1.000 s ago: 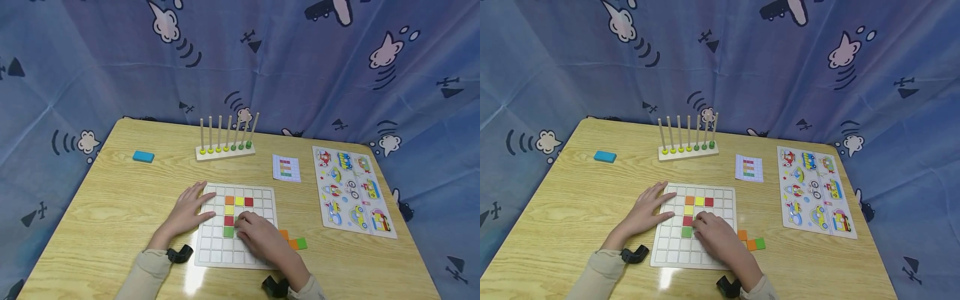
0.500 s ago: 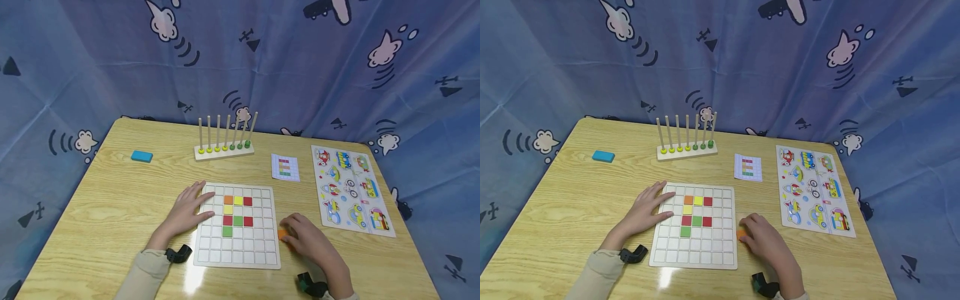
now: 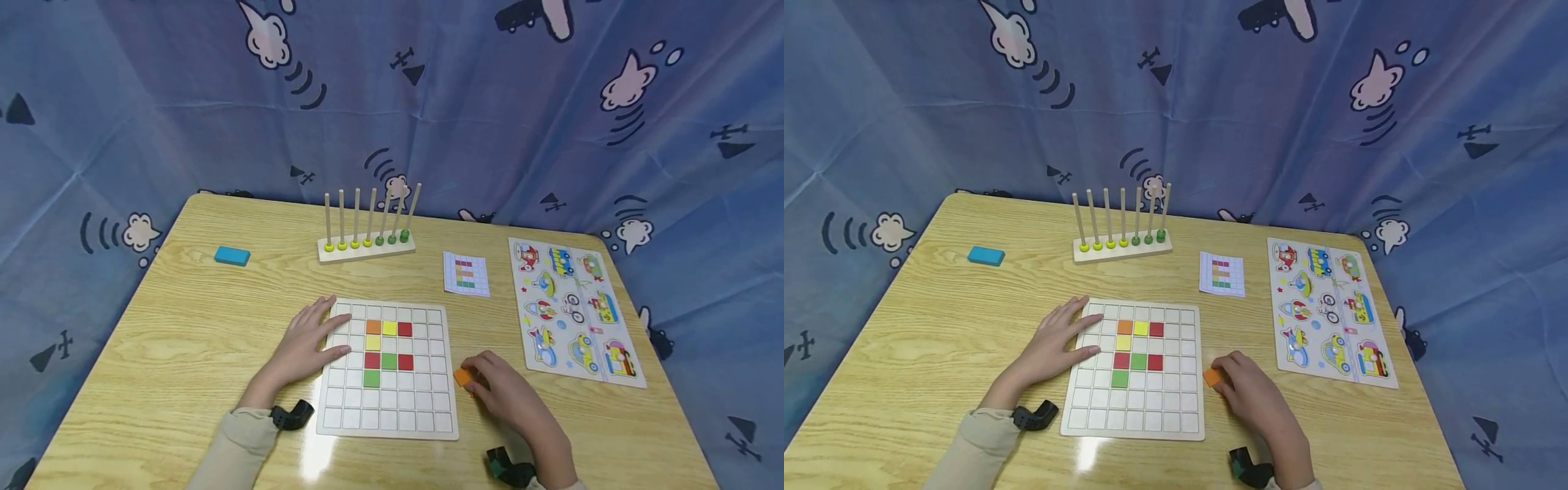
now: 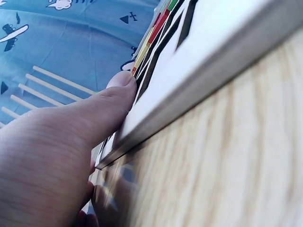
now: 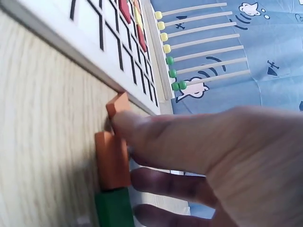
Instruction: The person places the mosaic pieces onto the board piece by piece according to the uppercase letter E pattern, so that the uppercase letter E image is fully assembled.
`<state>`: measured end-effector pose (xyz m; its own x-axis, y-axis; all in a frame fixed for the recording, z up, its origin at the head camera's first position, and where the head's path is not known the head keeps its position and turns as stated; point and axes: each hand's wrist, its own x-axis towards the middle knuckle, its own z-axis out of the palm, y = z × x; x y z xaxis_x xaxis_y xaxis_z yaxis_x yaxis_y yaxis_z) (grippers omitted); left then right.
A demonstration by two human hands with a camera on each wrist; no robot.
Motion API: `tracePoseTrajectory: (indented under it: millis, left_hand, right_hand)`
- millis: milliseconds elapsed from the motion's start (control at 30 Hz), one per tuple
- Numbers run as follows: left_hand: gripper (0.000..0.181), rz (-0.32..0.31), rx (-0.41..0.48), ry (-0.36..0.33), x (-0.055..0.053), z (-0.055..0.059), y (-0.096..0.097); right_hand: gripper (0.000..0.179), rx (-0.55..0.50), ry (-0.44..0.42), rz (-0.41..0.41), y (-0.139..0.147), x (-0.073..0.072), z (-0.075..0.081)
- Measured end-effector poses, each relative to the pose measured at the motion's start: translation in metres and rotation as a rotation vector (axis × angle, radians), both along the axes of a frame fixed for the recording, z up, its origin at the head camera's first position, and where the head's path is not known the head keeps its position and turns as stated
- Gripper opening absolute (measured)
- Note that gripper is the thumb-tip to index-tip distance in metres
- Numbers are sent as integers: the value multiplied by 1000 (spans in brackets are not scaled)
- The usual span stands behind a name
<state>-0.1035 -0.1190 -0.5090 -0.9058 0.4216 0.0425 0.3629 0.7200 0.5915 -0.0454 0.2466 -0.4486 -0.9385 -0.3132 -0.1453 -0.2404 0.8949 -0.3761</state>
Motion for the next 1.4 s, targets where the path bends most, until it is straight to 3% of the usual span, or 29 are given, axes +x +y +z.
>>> tracePoseTrajectory:
  millis: [367, 667, 933, 1167, 1400]
  left_hand:
    - [61, 1, 2, -4, -1, 0, 0]
    - [61, -1, 6, -5, -1, 0, 1]
    - [61, 3, 10, -1, 0, 0, 0]
    - [62, 3, -4, -10, -1, -2, -1]
    - [61, 3, 7, -2, 0, -2, -1]
  right_hand:
    - [42, 69, -112, -86, 15, 8, 5]
    - [27, 36, -21, -84, 23, 12, 1]
    - [34, 49, -67, -88, 35, 22, 5]
    - [31, 41, -115, -154, 38, 24, 4]
    - [33, 43, -55, -145, 40, 25, 0]
